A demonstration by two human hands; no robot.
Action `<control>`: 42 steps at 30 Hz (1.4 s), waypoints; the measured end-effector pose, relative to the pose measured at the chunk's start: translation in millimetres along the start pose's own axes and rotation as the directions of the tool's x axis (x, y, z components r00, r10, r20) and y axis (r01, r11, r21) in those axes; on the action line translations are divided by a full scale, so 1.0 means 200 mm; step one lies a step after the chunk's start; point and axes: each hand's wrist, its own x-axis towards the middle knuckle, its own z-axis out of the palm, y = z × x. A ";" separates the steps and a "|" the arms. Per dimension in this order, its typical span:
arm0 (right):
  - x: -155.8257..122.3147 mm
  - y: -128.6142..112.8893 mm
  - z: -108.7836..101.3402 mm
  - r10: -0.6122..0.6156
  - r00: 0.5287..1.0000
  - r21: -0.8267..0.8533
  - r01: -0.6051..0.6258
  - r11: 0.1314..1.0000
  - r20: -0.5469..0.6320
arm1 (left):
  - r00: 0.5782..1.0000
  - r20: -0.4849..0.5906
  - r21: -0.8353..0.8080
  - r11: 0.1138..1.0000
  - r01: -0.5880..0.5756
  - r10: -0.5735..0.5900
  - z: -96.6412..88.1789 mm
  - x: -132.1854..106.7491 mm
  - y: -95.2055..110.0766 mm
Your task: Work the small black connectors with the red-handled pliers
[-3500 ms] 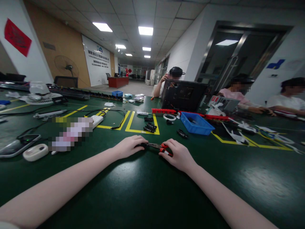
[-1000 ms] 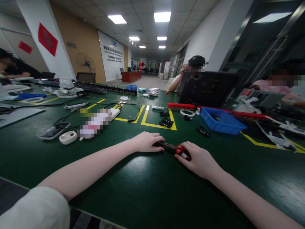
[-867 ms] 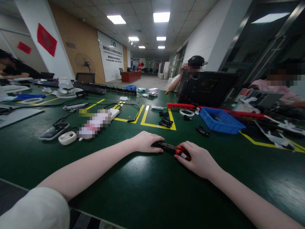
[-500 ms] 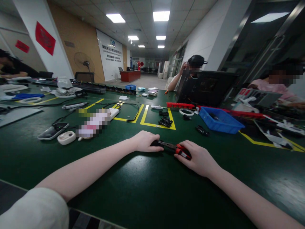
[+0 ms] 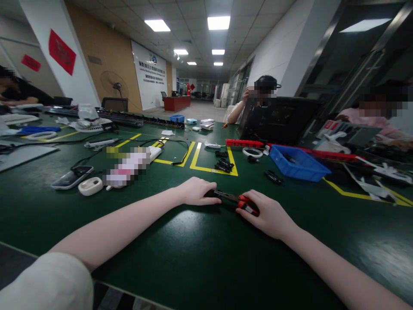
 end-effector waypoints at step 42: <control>0.00 -0.02 0.01 -0.016 0.998 -0.073 0.011 0.997 -0.060 | 0.999 0.013 -0.034 0.998 0.052 -0.052 0.00 0.00 0.01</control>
